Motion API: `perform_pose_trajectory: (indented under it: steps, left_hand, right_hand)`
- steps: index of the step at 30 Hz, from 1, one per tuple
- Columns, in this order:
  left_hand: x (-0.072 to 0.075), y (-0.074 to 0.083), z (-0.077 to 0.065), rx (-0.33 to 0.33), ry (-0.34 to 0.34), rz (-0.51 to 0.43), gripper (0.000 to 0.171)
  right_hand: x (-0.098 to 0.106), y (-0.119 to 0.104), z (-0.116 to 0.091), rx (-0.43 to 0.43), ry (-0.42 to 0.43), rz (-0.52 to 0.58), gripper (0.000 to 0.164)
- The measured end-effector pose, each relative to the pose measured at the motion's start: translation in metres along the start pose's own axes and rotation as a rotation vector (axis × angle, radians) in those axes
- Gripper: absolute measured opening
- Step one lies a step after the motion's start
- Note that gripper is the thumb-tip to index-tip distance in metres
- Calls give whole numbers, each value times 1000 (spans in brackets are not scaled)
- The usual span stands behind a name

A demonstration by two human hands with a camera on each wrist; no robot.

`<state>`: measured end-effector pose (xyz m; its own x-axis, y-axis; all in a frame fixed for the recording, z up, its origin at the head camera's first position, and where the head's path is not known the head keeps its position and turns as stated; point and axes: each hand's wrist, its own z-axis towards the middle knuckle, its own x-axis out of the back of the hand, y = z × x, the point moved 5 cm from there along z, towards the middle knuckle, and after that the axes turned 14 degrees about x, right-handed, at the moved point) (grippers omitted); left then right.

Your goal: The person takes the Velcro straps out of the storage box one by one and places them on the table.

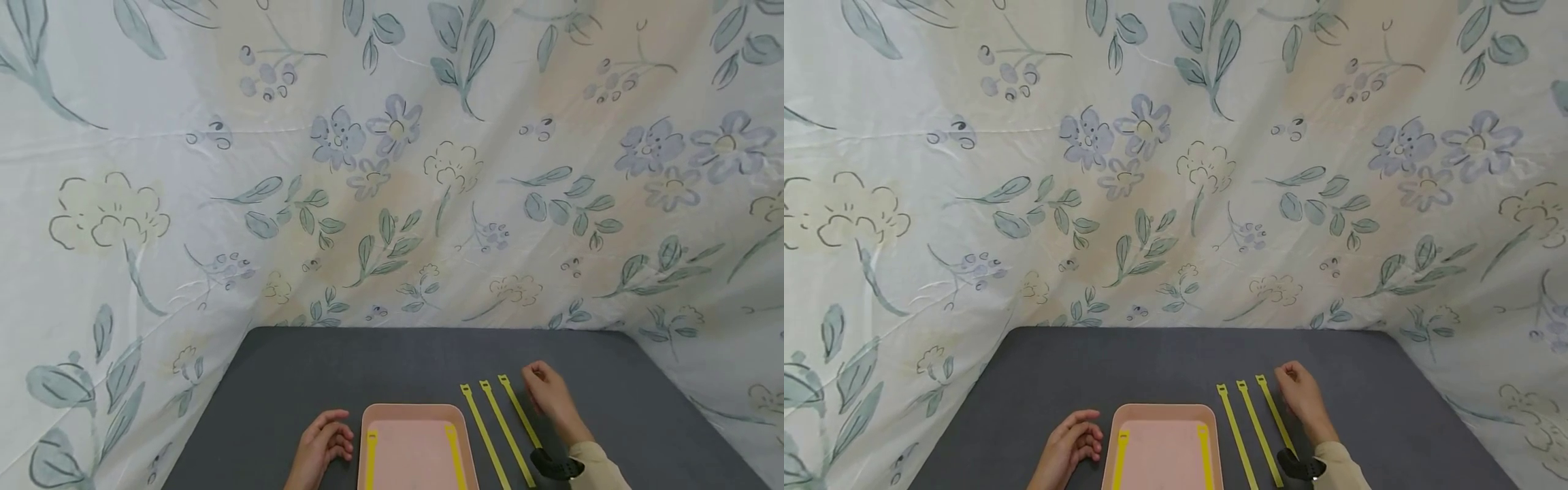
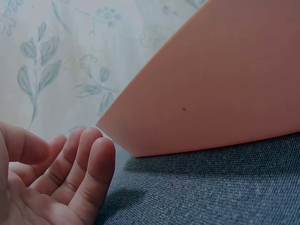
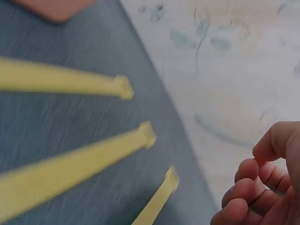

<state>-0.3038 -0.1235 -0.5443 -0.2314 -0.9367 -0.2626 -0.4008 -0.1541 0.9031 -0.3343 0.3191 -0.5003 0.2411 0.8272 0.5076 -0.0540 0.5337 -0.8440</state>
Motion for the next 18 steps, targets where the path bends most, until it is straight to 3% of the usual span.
perform_pose_trajectory:
  steps: [8, 18]
  left_hand:
    - [0, 0, 1, 9, 15, 5, 35]
    - [0, 2, 1, -8, 12, 7, 35]
  right_hand:
    - [-6, -50, 4, 97, 13, 4, 22]
    - [-17, -88, 2, 147, -3, 53, 25]
